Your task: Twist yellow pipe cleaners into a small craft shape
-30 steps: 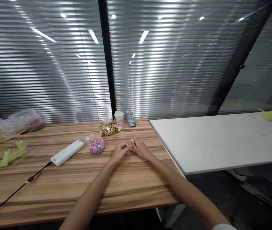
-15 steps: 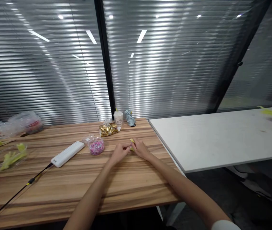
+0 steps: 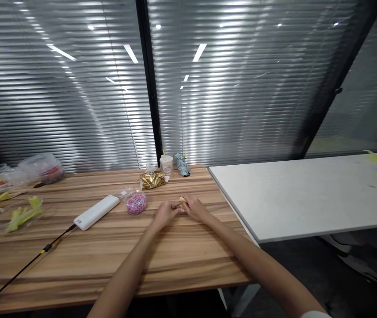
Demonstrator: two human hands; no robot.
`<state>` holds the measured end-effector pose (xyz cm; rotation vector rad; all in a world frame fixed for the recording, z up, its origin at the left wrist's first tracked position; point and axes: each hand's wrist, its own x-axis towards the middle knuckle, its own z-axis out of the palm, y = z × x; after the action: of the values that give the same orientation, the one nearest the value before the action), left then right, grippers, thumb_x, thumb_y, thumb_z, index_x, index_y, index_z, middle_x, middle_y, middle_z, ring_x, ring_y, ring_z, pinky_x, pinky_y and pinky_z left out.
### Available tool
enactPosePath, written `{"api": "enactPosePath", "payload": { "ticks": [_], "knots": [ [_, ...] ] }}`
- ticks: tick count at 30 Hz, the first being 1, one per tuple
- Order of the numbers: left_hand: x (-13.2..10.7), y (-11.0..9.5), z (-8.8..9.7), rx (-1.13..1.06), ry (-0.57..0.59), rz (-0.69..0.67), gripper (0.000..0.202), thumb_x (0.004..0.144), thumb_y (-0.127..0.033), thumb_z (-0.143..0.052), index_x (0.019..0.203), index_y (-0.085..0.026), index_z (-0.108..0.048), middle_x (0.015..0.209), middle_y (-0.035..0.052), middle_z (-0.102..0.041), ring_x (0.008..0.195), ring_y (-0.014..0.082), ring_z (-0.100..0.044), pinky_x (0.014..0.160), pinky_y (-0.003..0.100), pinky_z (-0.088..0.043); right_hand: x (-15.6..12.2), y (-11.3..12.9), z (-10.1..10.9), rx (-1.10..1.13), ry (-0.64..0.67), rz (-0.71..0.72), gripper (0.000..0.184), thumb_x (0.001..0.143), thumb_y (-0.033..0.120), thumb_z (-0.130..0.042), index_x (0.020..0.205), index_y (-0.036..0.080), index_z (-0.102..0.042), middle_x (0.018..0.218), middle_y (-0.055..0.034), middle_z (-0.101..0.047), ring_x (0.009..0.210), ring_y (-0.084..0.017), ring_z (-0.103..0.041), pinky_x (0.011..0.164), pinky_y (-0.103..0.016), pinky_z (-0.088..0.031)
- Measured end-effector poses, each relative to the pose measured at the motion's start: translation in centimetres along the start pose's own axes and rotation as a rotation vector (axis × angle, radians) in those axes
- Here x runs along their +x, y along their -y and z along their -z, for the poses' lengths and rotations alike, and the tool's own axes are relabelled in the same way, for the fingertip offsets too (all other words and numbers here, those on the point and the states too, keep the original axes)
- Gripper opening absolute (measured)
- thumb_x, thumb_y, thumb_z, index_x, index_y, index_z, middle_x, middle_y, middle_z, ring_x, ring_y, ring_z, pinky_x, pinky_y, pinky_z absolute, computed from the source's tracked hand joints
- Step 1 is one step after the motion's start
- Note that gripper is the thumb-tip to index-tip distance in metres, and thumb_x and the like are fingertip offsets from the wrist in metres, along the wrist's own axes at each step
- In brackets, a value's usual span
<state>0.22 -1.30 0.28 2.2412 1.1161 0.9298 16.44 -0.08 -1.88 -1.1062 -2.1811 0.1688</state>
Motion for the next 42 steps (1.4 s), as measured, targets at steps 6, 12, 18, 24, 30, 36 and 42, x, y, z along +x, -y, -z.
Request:
{"api": "enactPosePath", "payload": {
  "ticks": [6, 12, 18, 24, 30, 36, 42],
  "knots": [
    [-0.1, 0.4, -0.5, -0.154, -0.035, 0.127, 0.027, 0.071, -0.034, -0.054, 0.085, -0.015, -0.068, 0.069, 0.0014, -0.066, 0.041, 0.0088, -0.043, 0.046, 0.021, -0.035, 0.1, -0.1, -0.1, -0.021, 0.006, 0.040, 0.019, 0.087, 0.018, -0.039, 0.102, 0.017, -0.050, 0.093, -0.0065, -0.061, 0.083, -0.015, -0.056, 0.071, -0.024, -0.038],
    [-0.1, 0.0, -0.2, -0.245, -0.130, 0.278, 0.047, 0.070, -0.042, -0.055, 0.101, -0.008, -0.065, 0.045, 0.0013, -0.057, 0.039, 0.0109, -0.045, 0.047, 0.022, -0.037, 0.1, 0.2, 0.2, -0.024, 0.015, 0.104, 0.026, 0.089, 0.019, -0.036, 0.112, 0.017, -0.047, 0.104, -0.0086, -0.059, 0.093, -0.016, -0.055, 0.076, -0.026, -0.041],
    [-0.1, -0.2, 0.0, -0.264, -0.110, 0.246, 0.043, 0.070, -0.041, -0.056, 0.096, -0.010, -0.067, 0.052, 0.0026, -0.061, 0.043, 0.0100, -0.045, 0.048, 0.022, -0.036, 0.1, 0.0, 0.0, -0.059, 0.033, 0.149, 0.034, 0.089, 0.019, -0.034, 0.122, 0.016, -0.041, 0.115, -0.0094, -0.055, 0.106, -0.017, -0.050, 0.085, -0.029, -0.041],
    [0.0, 0.5, -0.4, -0.233, -0.105, 0.204, 0.037, 0.071, -0.041, -0.054, 0.087, -0.011, -0.070, 0.055, 0.0033, -0.063, 0.043, 0.0096, -0.045, 0.050, 0.022, -0.037, 0.1, -0.1, 0.0, -0.103, 0.077, 0.157, 0.038, 0.089, 0.022, -0.034, 0.126, 0.015, -0.037, 0.118, -0.0107, -0.054, 0.108, -0.018, -0.050, 0.086, -0.030, -0.042],
    [0.0, 0.3, -0.4, -0.270, -0.106, 0.199, 0.038, 0.071, -0.039, -0.054, 0.090, -0.010, -0.069, 0.063, 0.0050, -0.065, 0.043, 0.0089, -0.044, 0.049, 0.022, -0.037, 0.0, -0.1, -0.1, -0.117, 0.090, 0.167, 0.041, 0.089, 0.024, -0.033, 0.128, 0.013, -0.036, 0.123, -0.0118, -0.050, 0.112, -0.019, -0.048, 0.088, -0.032, -0.041],
    [-0.1, 0.0, -0.4, -0.300, -0.120, 0.241, 0.041, 0.069, -0.039, -0.056, 0.094, -0.008, -0.068, 0.064, 0.0059, -0.066, 0.045, 0.0094, -0.045, 0.051, 0.023, -0.038, -0.1, 0.0, 0.2, -0.113, 0.102, 0.159, 0.041, 0.090, 0.027, -0.031, 0.128, 0.012, -0.037, 0.125, -0.0116, -0.049, 0.113, -0.020, -0.046, 0.090, -0.034, -0.040],
    [0.0, 1.0, -0.7, -0.345, -0.130, 0.260, 0.045, 0.068, -0.042, -0.057, 0.099, -0.010, -0.066, 0.066, 0.0059, -0.066, 0.048, 0.0106, -0.048, 0.054, 0.024, -0.041, -0.1, 0.3, 0.6, -0.091, 0.121, 0.151, 0.043, 0.090, 0.028, -0.030, 0.129, 0.012, -0.036, 0.125, -0.0121, -0.048, 0.113, -0.020, -0.047, 0.090, -0.034, -0.040]
  ]
}}
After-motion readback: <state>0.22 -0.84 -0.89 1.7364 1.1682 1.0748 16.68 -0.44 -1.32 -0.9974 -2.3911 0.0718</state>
